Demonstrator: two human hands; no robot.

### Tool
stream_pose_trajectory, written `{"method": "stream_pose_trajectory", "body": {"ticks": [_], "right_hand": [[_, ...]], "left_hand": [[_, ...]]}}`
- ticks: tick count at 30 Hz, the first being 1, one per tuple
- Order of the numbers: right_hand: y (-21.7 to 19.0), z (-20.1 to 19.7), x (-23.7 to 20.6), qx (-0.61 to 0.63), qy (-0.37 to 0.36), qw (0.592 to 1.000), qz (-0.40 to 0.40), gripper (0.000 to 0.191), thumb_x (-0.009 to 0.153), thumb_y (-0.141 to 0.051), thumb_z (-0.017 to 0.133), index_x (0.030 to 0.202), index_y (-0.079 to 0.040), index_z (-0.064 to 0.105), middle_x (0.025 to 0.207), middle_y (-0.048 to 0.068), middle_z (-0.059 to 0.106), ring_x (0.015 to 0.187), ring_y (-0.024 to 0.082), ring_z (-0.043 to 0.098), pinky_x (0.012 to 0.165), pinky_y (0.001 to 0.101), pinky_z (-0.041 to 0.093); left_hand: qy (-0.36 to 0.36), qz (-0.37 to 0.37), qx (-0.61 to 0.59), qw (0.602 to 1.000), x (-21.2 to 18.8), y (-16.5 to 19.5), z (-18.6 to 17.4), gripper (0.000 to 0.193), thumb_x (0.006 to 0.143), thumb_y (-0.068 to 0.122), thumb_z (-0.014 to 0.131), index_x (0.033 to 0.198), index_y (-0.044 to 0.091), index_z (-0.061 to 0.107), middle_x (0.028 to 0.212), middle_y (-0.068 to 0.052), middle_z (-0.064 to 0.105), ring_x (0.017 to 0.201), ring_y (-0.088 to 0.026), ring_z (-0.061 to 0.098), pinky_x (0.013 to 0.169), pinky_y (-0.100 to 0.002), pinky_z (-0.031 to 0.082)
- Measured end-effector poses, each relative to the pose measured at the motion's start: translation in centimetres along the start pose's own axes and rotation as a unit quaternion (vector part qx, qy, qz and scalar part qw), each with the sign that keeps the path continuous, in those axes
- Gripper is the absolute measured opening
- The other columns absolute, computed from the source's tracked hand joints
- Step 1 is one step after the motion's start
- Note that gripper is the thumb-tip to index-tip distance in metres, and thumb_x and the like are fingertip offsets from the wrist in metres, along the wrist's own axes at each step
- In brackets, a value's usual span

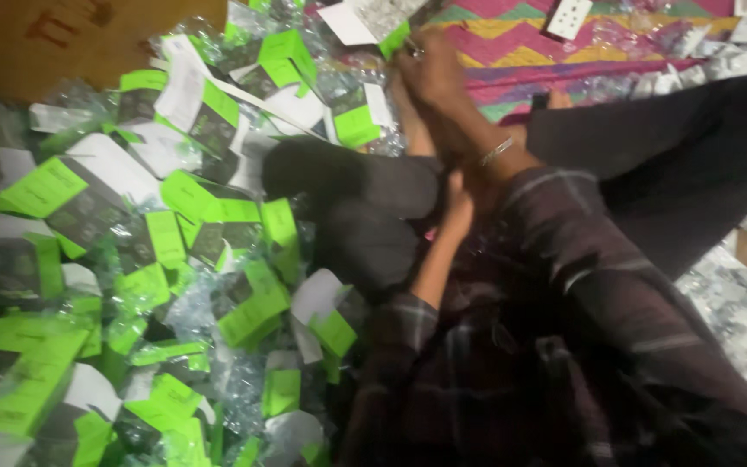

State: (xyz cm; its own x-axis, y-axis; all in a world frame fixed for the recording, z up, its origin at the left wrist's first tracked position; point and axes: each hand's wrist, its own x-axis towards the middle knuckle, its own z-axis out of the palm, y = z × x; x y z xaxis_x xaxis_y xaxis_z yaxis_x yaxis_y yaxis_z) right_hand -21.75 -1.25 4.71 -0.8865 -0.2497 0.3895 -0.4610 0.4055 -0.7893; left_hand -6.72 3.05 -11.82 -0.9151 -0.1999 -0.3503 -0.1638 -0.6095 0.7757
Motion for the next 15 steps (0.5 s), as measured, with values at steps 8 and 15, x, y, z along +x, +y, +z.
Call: {"method": "stream_pose_trajectory", "body": {"ticks": [8, 15], "right_hand": [[5.8, 2.0, 2.9, -0.098, -0.138, 0.984, 0.047, 0.029, 0.105, -0.033, 0.069, 0.121, -0.009, 0.072, 0.127, 0.021, 0.063, 0.107, 0.041, 0.065, 0.088, 0.0497, 0.053], [7.8, 0.9, 2.6, -0.186, -0.187, 0.965, 0.007, 0.033, 0.090, -0.031, 0.078, 0.119, -0.016, 0.075, 0.109, 0.020, 0.069, 0.097, 0.044, 0.066, 0.079, 0.0528, 0.053]], "left_hand": [[-0.028, 0.087, 0.257, 0.962, 0.4, 3.0, 0.2, 0.036, 0.100, 0.016, 0.054, 0.131, -0.001, 0.064, 0.122, -0.018, 0.070, 0.112, -0.025, 0.065, 0.098, -0.037, 0.051], [-0.046, 0.087, 0.229, 0.968, -0.2, 2.4, 0.1, 0.033, 0.106, 0.020, 0.061, 0.129, -0.003, 0.064, 0.120, -0.015, 0.070, 0.112, -0.023, 0.064, 0.100, -0.035, 0.050]]}}
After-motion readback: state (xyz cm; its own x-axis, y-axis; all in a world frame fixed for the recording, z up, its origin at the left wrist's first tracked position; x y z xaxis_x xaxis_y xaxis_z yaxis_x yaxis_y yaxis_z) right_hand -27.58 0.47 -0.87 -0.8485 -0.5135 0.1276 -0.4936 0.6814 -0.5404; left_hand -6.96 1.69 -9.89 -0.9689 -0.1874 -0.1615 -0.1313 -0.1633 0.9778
